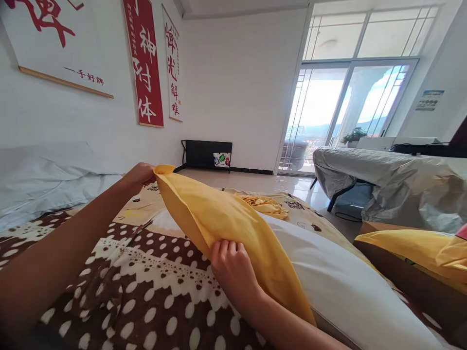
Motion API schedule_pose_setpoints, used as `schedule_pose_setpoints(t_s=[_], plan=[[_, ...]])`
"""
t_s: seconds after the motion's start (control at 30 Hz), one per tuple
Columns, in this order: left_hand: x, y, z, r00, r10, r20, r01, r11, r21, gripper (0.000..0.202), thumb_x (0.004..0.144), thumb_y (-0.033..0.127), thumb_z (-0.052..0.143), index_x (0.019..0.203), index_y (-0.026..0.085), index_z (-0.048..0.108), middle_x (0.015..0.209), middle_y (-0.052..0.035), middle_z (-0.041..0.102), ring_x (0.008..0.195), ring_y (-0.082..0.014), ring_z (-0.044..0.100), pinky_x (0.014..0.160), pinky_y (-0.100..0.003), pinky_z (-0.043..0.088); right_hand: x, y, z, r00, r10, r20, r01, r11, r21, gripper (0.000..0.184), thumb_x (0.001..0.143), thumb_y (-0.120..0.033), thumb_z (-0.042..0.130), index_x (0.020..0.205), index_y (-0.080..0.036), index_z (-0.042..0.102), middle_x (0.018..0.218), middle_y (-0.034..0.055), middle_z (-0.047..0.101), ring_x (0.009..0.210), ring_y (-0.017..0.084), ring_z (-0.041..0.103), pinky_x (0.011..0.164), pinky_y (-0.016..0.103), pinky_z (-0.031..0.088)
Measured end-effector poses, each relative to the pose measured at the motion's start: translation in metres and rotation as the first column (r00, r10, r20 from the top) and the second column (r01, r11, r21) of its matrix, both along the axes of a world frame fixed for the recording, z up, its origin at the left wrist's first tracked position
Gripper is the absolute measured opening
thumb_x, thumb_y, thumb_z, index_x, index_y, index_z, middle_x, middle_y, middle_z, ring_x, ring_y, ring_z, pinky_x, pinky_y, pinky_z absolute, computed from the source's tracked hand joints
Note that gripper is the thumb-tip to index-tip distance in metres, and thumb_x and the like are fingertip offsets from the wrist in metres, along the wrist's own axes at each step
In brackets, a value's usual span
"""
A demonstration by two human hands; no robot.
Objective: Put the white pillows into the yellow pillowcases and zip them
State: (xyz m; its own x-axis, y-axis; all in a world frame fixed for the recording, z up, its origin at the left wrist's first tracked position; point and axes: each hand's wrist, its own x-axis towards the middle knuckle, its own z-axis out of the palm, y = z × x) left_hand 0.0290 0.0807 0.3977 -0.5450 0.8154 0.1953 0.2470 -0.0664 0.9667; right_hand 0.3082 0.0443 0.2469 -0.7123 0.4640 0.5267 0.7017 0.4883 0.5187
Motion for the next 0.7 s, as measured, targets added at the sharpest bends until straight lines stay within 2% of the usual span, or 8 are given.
schedule_pose_setpoints(t_s=[0.07, 0.17, 0.3, 0.4, 0.5, 0.6, 0.67, 0.7], plan=[[-0.003, 0.004, -0.006, 1.0, -0.008, 0.028, 0.008, 1.0, -0.011, 0.039, 0.082, 0.019, 0.062, 0.053, 0.016, 0.036, 0.047, 0.0102, 0.028, 0.041, -0.0031, 0.022, 0.039, -0.017, 0.015, 0.01, 0.007, -0.006, 0.999, 0.04, 0.032, -0.041, 0.998, 0.053, 0.016, 0.074, 0.0, 0.051, 0.073, -0.017, 0.051, 0.062, 0.0063, 0.06, 0.055, 0.022, 0.059, 0.051, 0.031, 0.036], [-0.006, 0.013, -0.019, 0.994, -0.022, 0.111, 0.023, 1.0, -0.012, 0.033, 0.082, 0.016, 0.059, 0.055, 0.015, 0.041, 0.048, 0.0096, 0.032, 0.041, -0.0035, 0.025, 0.039, -0.018, 0.017, 0.032, 0.005, -0.001, 0.998, 0.051, 0.047, -0.054, 0.997, 0.056, 0.022, 0.069, 0.003, 0.048, 0.07, -0.019, 0.049, 0.057, 0.0038, 0.057, 0.049, 0.02, 0.057, 0.047, 0.03, 0.031], [-0.002, 0.02, -0.034, 0.969, -0.032, 0.245, 0.022, 0.999, 0.045, 0.015, 0.072, 0.007, 0.053, 0.059, 0.013, 0.051, 0.047, 0.0051, 0.042, 0.042, -0.0049, 0.035, 0.041, -0.018, 0.023, 0.058, -0.006, 0.022, 0.997, -0.042, 0.063, 0.048, 0.994, -0.097, 0.024, 0.073, 0.004, 0.046, 0.067, -0.019, 0.048, 0.054, 0.0016, 0.056, 0.047, 0.017, 0.057, 0.046, 0.028, 0.025], [0.004, 0.014, -0.038, 0.934, -0.135, 0.331, 0.113, 0.99, 0.084, 0.007, 0.065, 0.008, 0.054, 0.06, 0.013, 0.054, 0.048, 0.0029, 0.045, 0.043, -0.0051, 0.037, 0.042, -0.018, 0.025, 0.069, -0.003, 0.038, 0.991, -0.112, 0.074, 0.127, 0.96, -0.248, 0.024, 0.076, 0.004, 0.046, 0.065, -0.018, 0.049, 0.053, 0.0016, 0.056, 0.05, 0.015, 0.058, 0.048, 0.027, 0.023], [0.006, 0.002, -0.04, 0.895, -0.22, 0.388, 0.199, 0.976, 0.094, 0.008, 0.062, 0.011, 0.057, 0.057, 0.013, 0.052, 0.048, 0.003, 0.044, 0.042, -0.0047, 0.036, 0.04, -0.017, 0.025, 0.065, 0.006, 0.049, 0.983, -0.155, 0.093, 0.178, 0.922, -0.345, 0.019, 0.078, -0.001, 0.05, 0.069, -0.017, 0.054, 0.061, 0.0041, 0.06, 0.058, 0.016, 0.061, 0.05, 0.026, 0.025], [0.003, -0.005, -0.047, 0.884, -0.214, 0.416, 0.204, 0.976, 0.068, 0.009, 0.063, 0.015, 0.059, 0.057, 0.014, 0.053, 0.05, 0.0015, 0.049, 0.045, -0.0066, 0.043, 0.041, -0.017, 0.032, 0.044, 0.011, 0.053, 0.995, -0.096, 0.02, 0.096, 0.913, -0.397, 0.005, 0.086, -0.021, 0.055, 0.086, -0.018, 0.059, 0.082, 0.0062, 0.065, 0.072, 0.019, 0.063, 0.056, 0.027, 0.033], [0.0, -0.009, -0.054, 0.886, -0.198, 0.42, 0.197, 0.979, 0.047, 0.005, 0.063, 0.015, 0.061, 0.061, 0.013, 0.058, 0.056, -0.0008, 0.056, 0.051, -0.0093, 0.052, 0.046, -0.019, 0.041, 0.024, 0.012, 0.047, 0.999, -0.035, -0.035, 0.019, 0.922, -0.387, 0.019, 0.089, -0.037, 0.055, 0.092, -0.019, 0.059, 0.091, 0.0073, 0.064, 0.081, 0.022, 0.063, 0.061, 0.029, 0.038], [-0.002, -0.011, -0.059, 0.886, -0.198, 0.418, 0.201, 0.979, 0.038, 0.003, 0.062, 0.014, 0.063, 0.065, 0.013, 0.061, 0.062, -0.0024, 0.061, 0.056, -0.0114, 0.056, 0.051, -0.021, 0.047, 0.014, 0.012, 0.04, 0.999, -0.016, -0.038, 0.001, 0.932, -0.362, 0.022, 0.089, -0.04, 0.054, 0.093, -0.019, 0.058, 0.093, 0.0081, 0.064, 0.083, 0.023, 0.062, 0.063, 0.031, 0.04]])
